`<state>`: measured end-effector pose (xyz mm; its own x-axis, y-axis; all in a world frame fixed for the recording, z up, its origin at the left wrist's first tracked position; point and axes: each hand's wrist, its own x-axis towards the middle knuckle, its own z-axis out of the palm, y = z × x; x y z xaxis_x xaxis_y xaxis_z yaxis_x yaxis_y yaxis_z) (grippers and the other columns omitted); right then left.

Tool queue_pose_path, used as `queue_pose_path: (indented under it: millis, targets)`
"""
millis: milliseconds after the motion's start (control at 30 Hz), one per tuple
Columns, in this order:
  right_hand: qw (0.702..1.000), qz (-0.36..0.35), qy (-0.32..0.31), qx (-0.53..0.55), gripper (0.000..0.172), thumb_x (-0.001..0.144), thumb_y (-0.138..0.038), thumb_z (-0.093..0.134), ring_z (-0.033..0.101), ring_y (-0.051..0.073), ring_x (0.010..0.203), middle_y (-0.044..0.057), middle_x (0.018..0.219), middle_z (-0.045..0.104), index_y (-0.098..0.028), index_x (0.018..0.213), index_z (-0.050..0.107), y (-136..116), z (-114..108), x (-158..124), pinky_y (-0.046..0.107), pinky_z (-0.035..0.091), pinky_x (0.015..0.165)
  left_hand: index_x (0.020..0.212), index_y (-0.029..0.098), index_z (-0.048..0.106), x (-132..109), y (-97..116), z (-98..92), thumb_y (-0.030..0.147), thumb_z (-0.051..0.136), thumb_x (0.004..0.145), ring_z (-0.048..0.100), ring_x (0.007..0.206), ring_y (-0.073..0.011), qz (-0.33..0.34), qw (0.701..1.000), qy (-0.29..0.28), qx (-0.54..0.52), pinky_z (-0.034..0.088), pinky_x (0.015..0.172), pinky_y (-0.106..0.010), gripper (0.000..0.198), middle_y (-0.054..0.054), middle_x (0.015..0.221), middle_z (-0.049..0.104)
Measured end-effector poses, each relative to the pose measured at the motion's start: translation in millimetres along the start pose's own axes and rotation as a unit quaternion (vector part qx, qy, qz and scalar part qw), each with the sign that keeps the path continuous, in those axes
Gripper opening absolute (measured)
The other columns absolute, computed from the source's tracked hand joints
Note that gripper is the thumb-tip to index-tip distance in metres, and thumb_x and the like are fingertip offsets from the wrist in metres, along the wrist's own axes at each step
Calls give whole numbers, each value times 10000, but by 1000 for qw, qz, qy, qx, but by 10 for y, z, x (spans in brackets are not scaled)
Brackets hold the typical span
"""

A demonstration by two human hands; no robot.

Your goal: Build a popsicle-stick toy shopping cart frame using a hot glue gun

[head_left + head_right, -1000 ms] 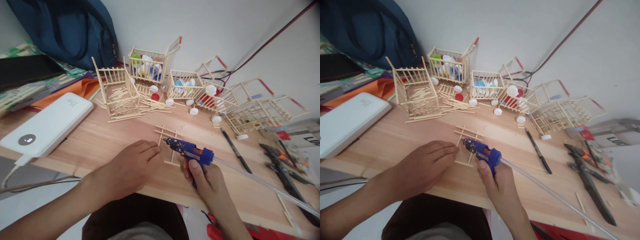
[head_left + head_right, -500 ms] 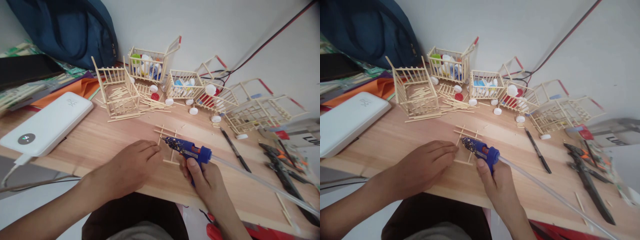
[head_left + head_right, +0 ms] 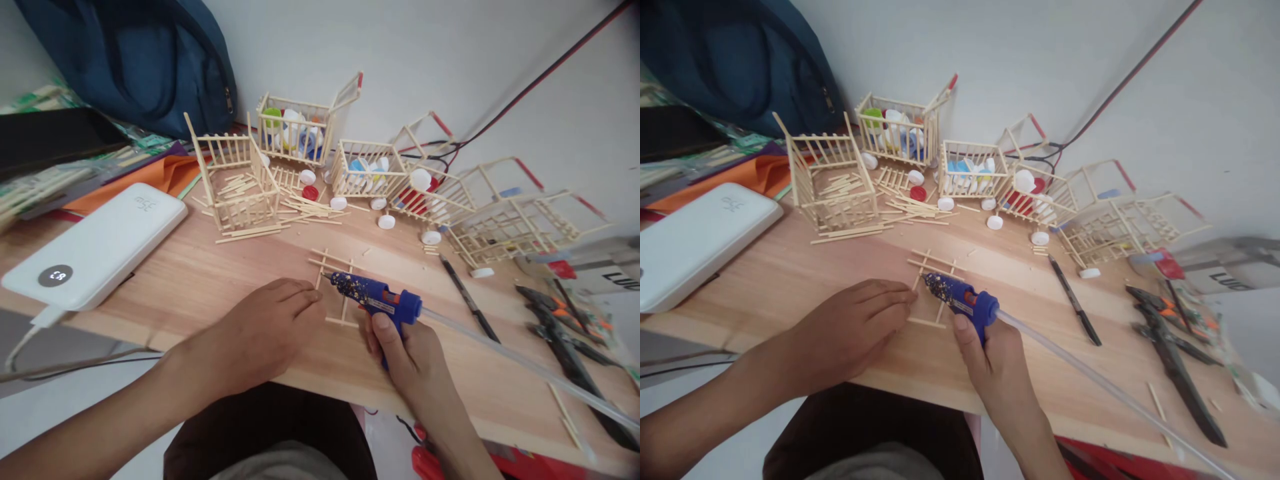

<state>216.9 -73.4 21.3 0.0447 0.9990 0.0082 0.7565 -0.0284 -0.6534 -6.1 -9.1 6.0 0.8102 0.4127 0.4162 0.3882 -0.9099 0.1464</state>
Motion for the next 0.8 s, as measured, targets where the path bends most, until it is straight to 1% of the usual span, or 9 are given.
queue_pose_path:
  millis: [267, 367, 533, 800]
  targets:
    - [1000, -2, -5, -3, 526, 987, -530, 356, 535, 161, 549, 3, 518, 519, -232, 573, 487, 16, -3, -14, 266, 392, 586, 1044, 94, 614, -1, -6, 6, 60, 501, 868, 623, 1083, -223, 2, 1000, 1, 3, 480, 1035, -357, 211, -121, 1106, 696]
    - [1000, -2, -3, 2, 525, 985, -532, 360, 542, 163, 564, 7, 529, 524, -232, 572, 485, 17, 0, -18, 265, 379, 572, 1058, 91, 608, -1, -7, 11, 62, 506, 868, 620, 1089, -226, 1, 1000, 2, 3, 479, 1036, -363, 217, -122, 1112, 693]
    - [1000, 2, -5, 3, 525, 985, -537, 356, 505, 148, 517, -2, 518, 517, -228, 579, 480, 14, -2, -14, 264, 346, 527, 1056, 91, 606, -7, -3, 17, 64, 511, 864, 621, 1094, -225, 5, 1000, 0, 5, 479, 1032, -365, 216, -132, 1106, 693]
    - [1000, 7, -1, -2, 513, 981, -543, 350, 525, 148, 532, -1, 538, 533, -220, 607, 487, 10, -1, -9, 260, 354, 525, 1061, 87, 611, -3, -8, 15, 67, 513, 866, 625, 1089, -227, 3, 1000, -5, 1, 483, 1027, -369, 219, -133, 1102, 694]
